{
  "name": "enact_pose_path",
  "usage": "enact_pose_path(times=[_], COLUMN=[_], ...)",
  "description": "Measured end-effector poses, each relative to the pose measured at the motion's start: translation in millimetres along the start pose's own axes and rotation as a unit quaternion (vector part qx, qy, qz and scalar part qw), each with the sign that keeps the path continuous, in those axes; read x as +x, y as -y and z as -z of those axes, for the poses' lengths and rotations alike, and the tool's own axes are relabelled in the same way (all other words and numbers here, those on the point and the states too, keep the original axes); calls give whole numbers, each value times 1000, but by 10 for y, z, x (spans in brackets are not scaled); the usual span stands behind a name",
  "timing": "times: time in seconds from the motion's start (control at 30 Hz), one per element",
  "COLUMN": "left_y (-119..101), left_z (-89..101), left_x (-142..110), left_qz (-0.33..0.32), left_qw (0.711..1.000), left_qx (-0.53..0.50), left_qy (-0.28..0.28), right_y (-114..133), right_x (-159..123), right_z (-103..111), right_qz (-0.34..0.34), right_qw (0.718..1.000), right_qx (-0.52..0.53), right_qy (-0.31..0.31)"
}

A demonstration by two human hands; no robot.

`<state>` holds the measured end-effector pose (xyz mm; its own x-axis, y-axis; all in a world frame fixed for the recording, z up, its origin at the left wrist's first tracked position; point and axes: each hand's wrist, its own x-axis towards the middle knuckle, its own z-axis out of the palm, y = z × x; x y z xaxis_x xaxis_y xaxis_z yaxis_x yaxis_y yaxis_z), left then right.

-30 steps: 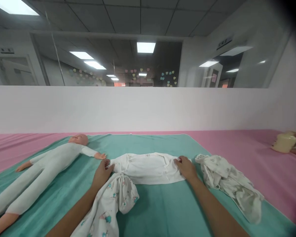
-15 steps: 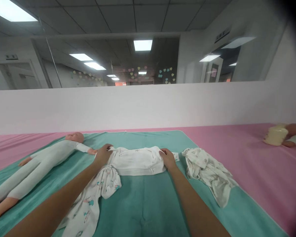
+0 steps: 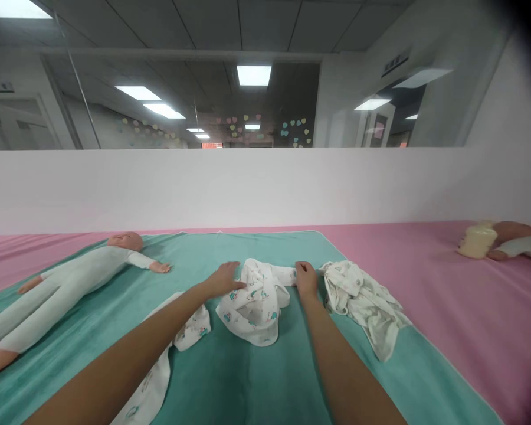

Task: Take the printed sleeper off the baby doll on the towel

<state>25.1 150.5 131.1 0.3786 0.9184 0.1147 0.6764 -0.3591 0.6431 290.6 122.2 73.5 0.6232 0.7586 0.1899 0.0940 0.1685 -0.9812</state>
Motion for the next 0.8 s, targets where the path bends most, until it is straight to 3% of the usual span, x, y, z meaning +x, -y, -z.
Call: enact_pose_path(times=[0.1, 0.23, 0.37, 0.43, 0.5, 0.6, 0.67, 0.73, 0.8], left_y=[61, -195, -502, -642, -799, -1093, -1289, -1409, -1379], left_z=[-255, -515, -482, -291, 33, 699, 1153, 1503, 1672], left_x=[34, 18, -36, -107, -236, -566, -853, -1135, -1352], left_qz=[-9, -67, -113, -123, -126, -137, -108, -74, -46], left_qw=[1000, 995, 992, 991, 991, 976, 965, 960, 952], left_qx=[2, 72, 64, 44, -8, -96, -137, -138, -80], left_qy=[12, -9, 0, -11, -48, -138, -198, -233, -292], right_y=[-78, -112, -132, -147, -168, -198, -206, -202, -189], right_x=[64, 72, 125, 161, 185, 183, 166, 142, 113], right_z=[28, -3, 69, 135, 185, 198, 174, 145, 125], right_qz=[16, 17, -9, -28, -47, -71, -82, -90, -92], right_qw=[999, 999, 990, 977, 961, 944, 937, 933, 932], right_qx=[-23, 18, 139, 203, 256, 307, 325, 336, 341], right_qy=[-40, -23, -32, -66, -93, -101, -97, -91, -85])
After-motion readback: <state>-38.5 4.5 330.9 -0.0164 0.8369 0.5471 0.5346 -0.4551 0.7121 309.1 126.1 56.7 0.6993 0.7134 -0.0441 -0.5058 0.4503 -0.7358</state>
